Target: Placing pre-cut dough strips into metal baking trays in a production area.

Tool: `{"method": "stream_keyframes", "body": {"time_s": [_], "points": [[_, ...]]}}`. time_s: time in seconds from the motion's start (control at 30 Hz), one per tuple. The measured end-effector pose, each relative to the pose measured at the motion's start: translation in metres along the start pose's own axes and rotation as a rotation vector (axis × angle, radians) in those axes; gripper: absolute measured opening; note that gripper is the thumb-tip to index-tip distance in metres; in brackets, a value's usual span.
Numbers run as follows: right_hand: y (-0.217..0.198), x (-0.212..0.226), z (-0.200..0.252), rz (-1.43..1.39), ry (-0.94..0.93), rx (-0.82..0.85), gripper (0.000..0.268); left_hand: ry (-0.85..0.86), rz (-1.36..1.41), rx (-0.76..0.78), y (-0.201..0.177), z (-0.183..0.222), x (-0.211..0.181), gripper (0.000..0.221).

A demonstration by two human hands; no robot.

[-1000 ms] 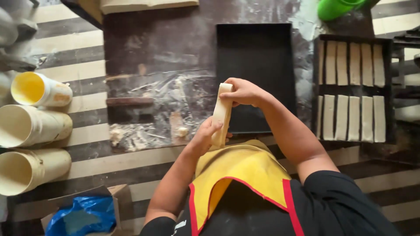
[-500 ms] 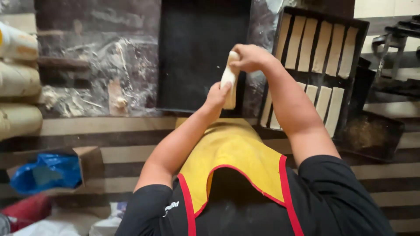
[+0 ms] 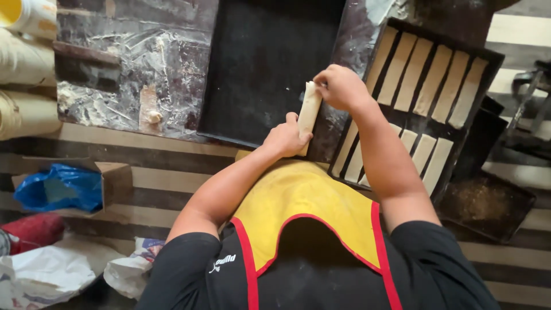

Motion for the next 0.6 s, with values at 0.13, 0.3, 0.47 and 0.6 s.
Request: {"method": "stream_keyframes", "body": {"time_s": [0.13, 0.3, 0.47, 0.6], "points": [[-0.007, 0.017, 0.016, -0.055, 0.040, -0.161, 0.019, 0.042, -0.101, 0.029, -0.005, -0.005, -0.002, 0.070], [-0.006, 0.026, 0.022, -0.076, 0.005, -0.297, 0.016, 0.082, -0.150, 0.099, -0.033, -0.031, -0.009, 0.064], [-0.004, 0.031, 0.022, -0.060, -0.067, -0.379, 0.020, 0.379, 0.151, -0.265, -0.060, -0.054, -0.014, 0.066], [-0.009, 0.035, 0.019, -0.038, -0.091, -0.375, 0.025, 0.414, 0.331, -0.004, -0.053, -0.075, -0.006, 0.050]]}}
Point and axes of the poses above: each hand's wrist, its own z-axis away from the middle knuckle, its own y-axis out of the palm, x = y × z, the point moved 3 cm from there along -z, towards the middle knuckle, and after that the axes turned 5 degrees about -y, right-handed, at the moved point
